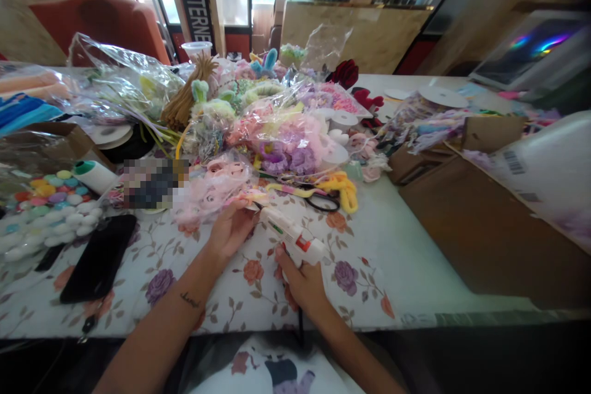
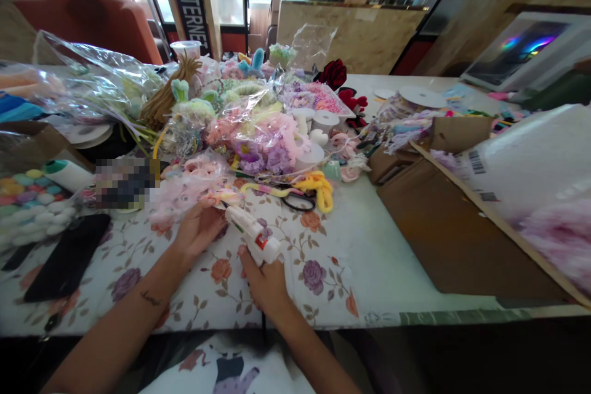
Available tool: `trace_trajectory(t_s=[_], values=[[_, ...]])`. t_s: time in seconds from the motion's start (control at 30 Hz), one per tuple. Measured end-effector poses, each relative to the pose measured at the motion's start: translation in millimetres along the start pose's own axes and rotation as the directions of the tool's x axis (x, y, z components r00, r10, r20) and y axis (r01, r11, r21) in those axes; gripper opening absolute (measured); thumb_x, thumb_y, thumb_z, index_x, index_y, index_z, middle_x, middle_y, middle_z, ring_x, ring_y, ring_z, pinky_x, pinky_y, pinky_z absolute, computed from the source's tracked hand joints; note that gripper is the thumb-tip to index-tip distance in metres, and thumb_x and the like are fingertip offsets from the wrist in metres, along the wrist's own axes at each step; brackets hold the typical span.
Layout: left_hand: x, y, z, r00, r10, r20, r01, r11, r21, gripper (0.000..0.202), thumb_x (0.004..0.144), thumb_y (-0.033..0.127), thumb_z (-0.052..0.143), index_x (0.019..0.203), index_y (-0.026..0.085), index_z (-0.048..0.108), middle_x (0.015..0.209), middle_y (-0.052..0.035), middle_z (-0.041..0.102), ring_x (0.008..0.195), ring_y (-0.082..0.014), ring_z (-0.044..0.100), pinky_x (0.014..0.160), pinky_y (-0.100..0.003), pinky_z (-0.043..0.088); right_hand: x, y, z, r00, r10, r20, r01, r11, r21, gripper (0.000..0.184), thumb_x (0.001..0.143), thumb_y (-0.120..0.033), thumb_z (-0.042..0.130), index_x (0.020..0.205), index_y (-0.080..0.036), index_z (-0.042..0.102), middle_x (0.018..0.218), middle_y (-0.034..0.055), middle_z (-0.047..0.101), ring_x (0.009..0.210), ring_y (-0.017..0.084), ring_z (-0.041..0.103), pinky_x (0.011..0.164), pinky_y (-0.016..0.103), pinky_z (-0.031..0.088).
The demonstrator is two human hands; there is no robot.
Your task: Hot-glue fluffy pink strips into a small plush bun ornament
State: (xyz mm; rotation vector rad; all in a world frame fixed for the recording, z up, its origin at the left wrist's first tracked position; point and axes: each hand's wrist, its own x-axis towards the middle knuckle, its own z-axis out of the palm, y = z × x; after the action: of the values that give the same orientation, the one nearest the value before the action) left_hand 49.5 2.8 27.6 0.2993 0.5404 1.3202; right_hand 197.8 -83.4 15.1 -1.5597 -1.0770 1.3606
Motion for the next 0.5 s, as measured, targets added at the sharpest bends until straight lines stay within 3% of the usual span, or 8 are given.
trace_trajectory(t_s=[0.17, 0.3, 0.4, 0.5], values=[[0.9, 1.2, 0.5, 1.000, 0.027, -0.015, -0.027, 1.000, -0.004, 0.013, 0.072, 0.009, 0.059, 0.084, 0.014, 0.062, 0.088, -0.0044, 0.068, 0.088, -0.0188, 0.065, 0.079, -0.032, 0.055, -1.7, -2.0, -1.4, 0.999, 0.033, -0.012, -0.033, 0.999, 0.011, 0.047, 0.078, -0.062, 0.054, 0.056, -0.020, 0.051, 0.037, -0.0045, 0.043, 0.024, 0.010, 0.040, 0.023, 0.022, 0.025], [1.0, 1.1, 0.0, 0.999, 0.022, -0.026, -0.022, 1.000, 0.002, 0.012, 0.073, 0.008, 0.059, 0.083, 0.014, 0.061, 0.088, -0.0052, 0.068, 0.086, -0.0179, 0.065, 0.076, -0.030, 0.055, 1.8, 0.9, -3.5, 1.000, 0.005, 0.018, -0.005, 1.000, -0.025, 0.048, 0.078, -0.062, 0.053, 0.055, -0.020, 0.051, 0.036, -0.0042, 0.041, 0.025, 0.009, 0.040, 0.024, 0.021, 0.026], [0.8, 0.3, -1.5, 1.000, 0.013, -0.023, -0.013, 1.000, -0.002, 0.009, 0.073, 0.007, 0.058, 0.079, 0.013, 0.061, 0.085, -0.0042, 0.067, 0.080, -0.0153, 0.064, 0.073, -0.027, 0.056, 4.5, 3.2, -4.2, 0.997, -0.055, 0.057, 0.057, 0.998, -0.039, 0.047, 0.077, -0.061, 0.055, 0.056, -0.019, 0.054, 0.043, -0.0010, 0.050, 0.029, 0.008, 0.041, 0.025, 0.020, 0.026], [0.5, 0.3, -1.2, 1.000, 0.010, -0.020, -0.010, 1.000, -0.006, 0.009, 0.073, 0.007, 0.059, 0.079, 0.014, 0.061, 0.084, -0.0037, 0.067, 0.082, -0.0160, 0.065, 0.074, -0.028, 0.056, 3.2, 3.5, -3.1, 0.998, -0.051, 0.029, 0.051, 0.998, -0.032, 0.048, 0.077, -0.061, 0.055, 0.055, -0.019, 0.053, 0.041, -0.0017, 0.048, 0.029, 0.008, 0.041, 0.026, 0.020, 0.026]])
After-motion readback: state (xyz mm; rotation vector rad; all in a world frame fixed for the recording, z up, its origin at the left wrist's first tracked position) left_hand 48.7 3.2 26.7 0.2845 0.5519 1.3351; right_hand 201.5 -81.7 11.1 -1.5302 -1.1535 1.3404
